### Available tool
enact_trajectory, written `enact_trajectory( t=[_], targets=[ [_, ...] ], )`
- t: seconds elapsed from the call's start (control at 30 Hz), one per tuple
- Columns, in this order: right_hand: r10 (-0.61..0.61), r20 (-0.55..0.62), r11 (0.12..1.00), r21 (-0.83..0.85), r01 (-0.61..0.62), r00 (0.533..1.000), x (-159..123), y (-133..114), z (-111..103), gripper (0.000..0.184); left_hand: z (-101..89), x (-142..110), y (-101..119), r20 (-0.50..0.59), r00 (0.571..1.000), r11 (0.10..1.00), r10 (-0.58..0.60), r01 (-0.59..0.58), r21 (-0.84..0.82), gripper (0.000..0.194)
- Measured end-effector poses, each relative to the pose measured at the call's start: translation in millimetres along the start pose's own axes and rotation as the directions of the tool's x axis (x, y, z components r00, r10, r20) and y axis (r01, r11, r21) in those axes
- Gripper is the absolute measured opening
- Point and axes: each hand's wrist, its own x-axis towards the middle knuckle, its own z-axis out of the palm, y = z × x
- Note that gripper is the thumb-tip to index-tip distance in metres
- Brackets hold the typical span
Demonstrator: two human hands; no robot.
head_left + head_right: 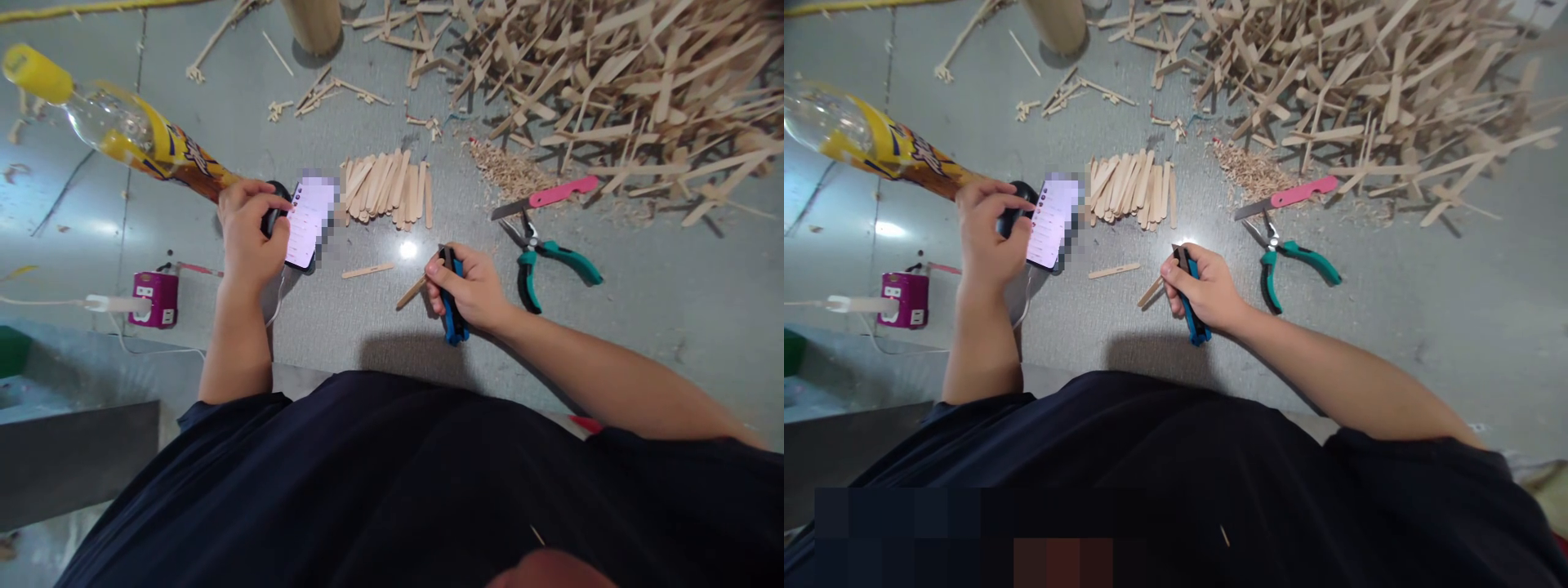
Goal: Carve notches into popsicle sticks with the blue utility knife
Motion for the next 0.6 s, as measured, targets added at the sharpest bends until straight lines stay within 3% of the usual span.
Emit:
enact_trajectory(
  t=[0.13,0.37,0.47,0.6],
  targets=[
    [0.001,0.001,1.000,-0.001,-0.001,1.000,0,1,0,0.062,1.2,1,-4,-0.125,0.992,0.996,0.018,-0.029,-0.083,0.022],
    [-0.014,0.004,1.000,0.009,0.014,1.000,-1,0,1,0.061,2.4,2,-2,-0.086,0.996,0.998,0.016,-0.021,-0.053,0.024],
    [-0.015,0.007,1.000,0.015,0.015,1.000,-1,-1,1,0.061,0.6,1,4,-0.012,1.000,1.000,-0.008,0.008,-0.005,0.028],
    [-0.025,0.009,1.000,0.013,0.025,1.000,0,-1,1,0.062,-2.5,-1,13,0.178,0.981,0.992,-0.071,0.051,0.118,0.044]
  ],
)
